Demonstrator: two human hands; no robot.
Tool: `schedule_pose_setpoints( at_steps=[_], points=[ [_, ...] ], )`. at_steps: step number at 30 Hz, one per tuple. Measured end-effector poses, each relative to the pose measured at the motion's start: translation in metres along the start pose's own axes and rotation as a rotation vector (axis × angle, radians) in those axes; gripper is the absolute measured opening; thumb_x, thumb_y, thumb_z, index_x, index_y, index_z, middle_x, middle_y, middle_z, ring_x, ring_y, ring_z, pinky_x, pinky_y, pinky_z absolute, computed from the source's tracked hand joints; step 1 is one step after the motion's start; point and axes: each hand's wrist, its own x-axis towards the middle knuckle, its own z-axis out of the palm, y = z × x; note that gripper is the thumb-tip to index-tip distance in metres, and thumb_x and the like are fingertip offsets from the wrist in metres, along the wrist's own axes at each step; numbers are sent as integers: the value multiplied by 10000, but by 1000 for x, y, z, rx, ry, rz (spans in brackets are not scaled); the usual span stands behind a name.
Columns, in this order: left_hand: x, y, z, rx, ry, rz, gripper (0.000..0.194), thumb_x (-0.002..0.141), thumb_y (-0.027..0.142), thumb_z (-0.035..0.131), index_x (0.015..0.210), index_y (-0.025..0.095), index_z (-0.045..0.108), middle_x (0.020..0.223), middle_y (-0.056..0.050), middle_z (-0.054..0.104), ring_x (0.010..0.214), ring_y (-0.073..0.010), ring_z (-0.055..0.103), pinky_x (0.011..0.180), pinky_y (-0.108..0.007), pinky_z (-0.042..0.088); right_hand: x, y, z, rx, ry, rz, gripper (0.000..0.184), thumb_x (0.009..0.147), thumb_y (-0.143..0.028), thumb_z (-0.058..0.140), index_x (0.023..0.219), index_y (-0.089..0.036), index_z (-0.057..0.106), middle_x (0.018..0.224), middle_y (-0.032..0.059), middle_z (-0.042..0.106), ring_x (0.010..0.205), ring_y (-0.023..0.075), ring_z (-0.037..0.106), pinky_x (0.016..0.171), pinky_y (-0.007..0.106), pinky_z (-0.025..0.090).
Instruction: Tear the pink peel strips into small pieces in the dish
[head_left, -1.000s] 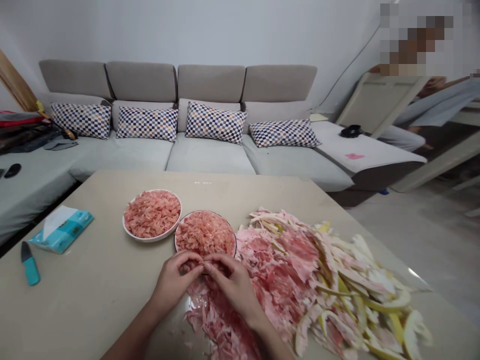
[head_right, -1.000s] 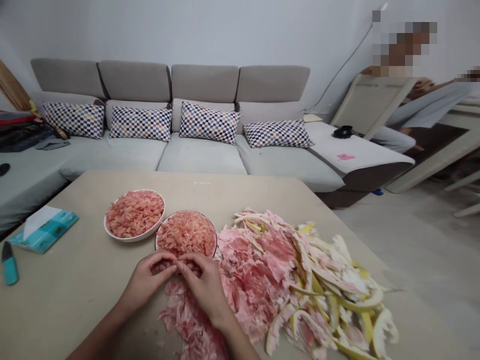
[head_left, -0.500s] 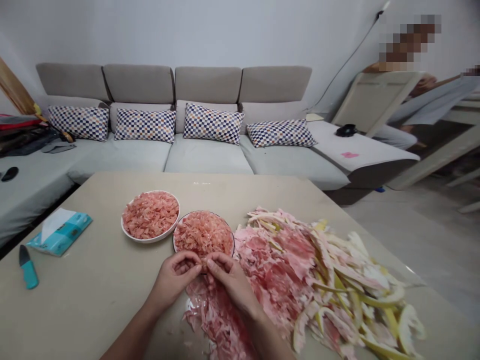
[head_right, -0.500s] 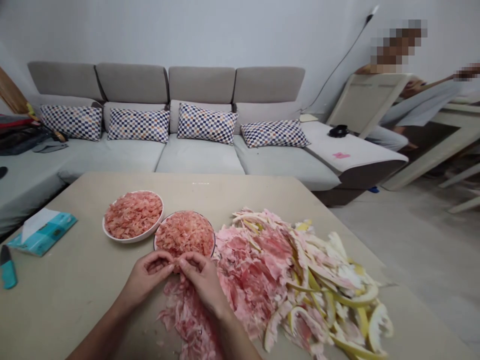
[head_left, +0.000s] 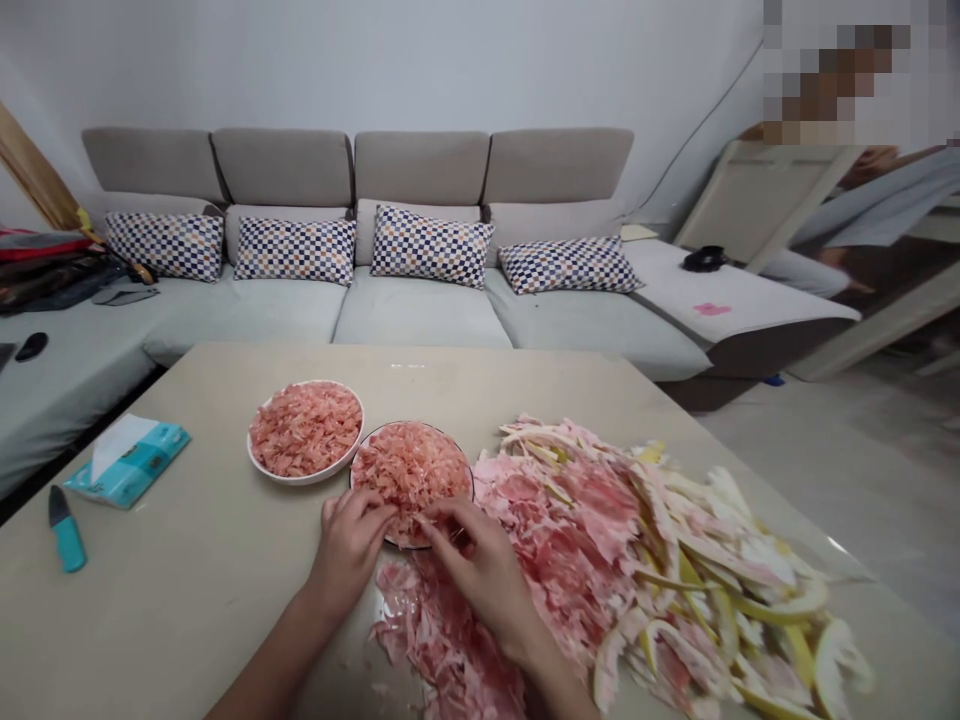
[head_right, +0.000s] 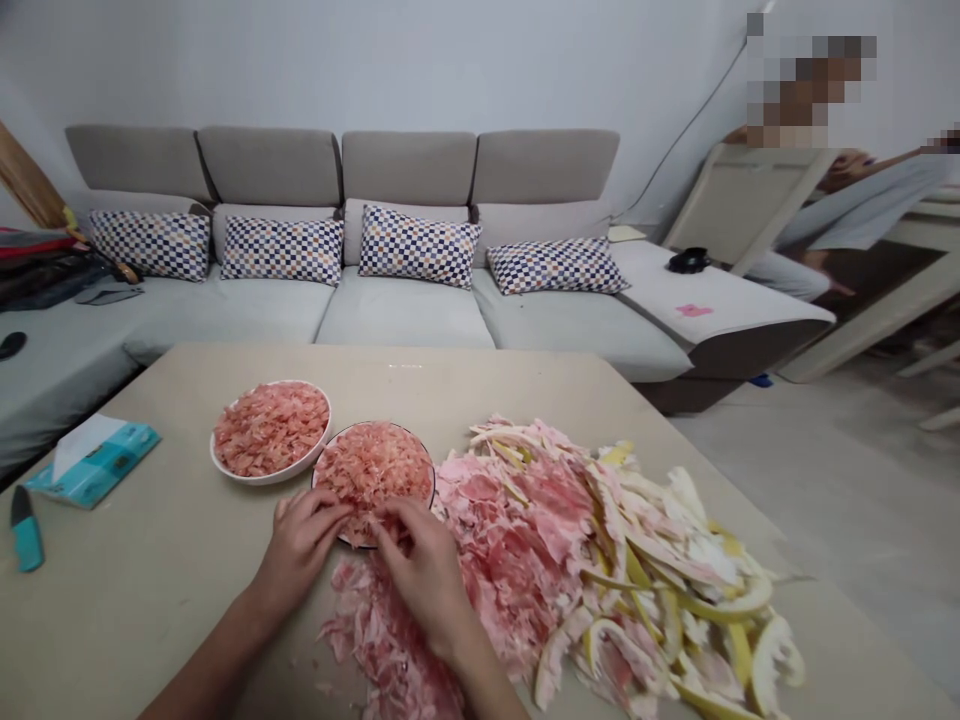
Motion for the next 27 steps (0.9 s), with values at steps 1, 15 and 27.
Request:
schedule_pose_setpoints(
  at_steps=[1, 15, 27],
  points=[
    [0, 1, -1, 25, 4, 2, 215, 888, 137, 555, 1008, 242, 698, 928, -37, 680, 898, -204, 600, 791, -356, 339, -1, 0, 0, -17, -4, -19, 102, 890, -249, 579, 938, -216, 663, 940, 45, 693, 866, 184, 641, 772, 280, 487],
    [1, 3, -7, 91, 21, 17, 200, 904, 142, 536, 1000, 248, 677, 946, -31, 691, 903, -199, 591, 801, -366, 295, -1, 1, 1, -272, -49, -96, 123, 889, -164, 547, 901, -215, 658, 891, 59, 649, 821, 198, 616, 739, 302, 494],
    [4, -2, -16, 74, 145, -17, 176, 935, 197, 483, 1004, 225, 643, 1000, -48, 719, 947, -200, 626, 864, -370, 319, -1, 14, 9, -469, -90, -206, 142, 882, -130, 523, 835, -186, 644, 828, 67, 650, 802, 197, 600, 712, 278, 452]
  ],
)
